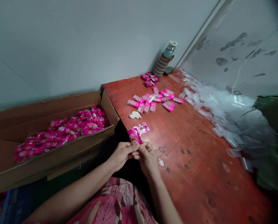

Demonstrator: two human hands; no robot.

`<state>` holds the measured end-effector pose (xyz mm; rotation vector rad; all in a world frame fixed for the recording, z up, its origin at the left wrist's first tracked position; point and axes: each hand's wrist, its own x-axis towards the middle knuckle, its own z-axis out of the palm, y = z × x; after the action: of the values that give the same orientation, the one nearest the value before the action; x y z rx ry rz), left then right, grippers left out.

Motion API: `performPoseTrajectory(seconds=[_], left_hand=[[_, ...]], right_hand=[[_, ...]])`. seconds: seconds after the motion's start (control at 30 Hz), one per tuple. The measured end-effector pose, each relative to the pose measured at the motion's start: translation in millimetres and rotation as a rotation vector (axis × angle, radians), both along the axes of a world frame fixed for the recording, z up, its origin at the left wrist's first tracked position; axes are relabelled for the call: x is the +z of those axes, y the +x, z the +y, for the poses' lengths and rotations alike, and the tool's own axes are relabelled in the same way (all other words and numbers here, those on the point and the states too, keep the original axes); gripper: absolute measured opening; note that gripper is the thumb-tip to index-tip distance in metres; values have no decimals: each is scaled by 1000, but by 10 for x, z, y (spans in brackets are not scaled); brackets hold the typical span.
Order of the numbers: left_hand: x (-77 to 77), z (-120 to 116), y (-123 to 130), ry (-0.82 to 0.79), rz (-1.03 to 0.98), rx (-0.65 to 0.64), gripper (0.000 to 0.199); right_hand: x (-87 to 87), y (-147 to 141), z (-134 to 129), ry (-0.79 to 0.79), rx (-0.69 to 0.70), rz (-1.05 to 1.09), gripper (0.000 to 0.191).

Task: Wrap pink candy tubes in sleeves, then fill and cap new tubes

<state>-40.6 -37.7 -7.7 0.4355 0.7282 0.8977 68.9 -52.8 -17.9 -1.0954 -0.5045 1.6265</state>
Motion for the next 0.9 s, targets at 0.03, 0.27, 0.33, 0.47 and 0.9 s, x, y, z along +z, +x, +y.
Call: performPoseTrajectory(seconds=[0.03,0.27,0.33,0.47,0.9], left_hand=[[16,-12,-17,20,-20,-32,28],[156,192,-429,146,83,401,39],[119,314,-480,298,290,438,46],[-75,559,-290,852,989,206,39],[-356,710,126,883,990,264,18]], right_hand=[[11,-15,22,0,2,-7,30],[138,-31,31,58,99,-114,25],[146,38,23,52,86,-160,24],[144,186,24,32,99,-248,25],[121,451,206,133,107,-528,19]])
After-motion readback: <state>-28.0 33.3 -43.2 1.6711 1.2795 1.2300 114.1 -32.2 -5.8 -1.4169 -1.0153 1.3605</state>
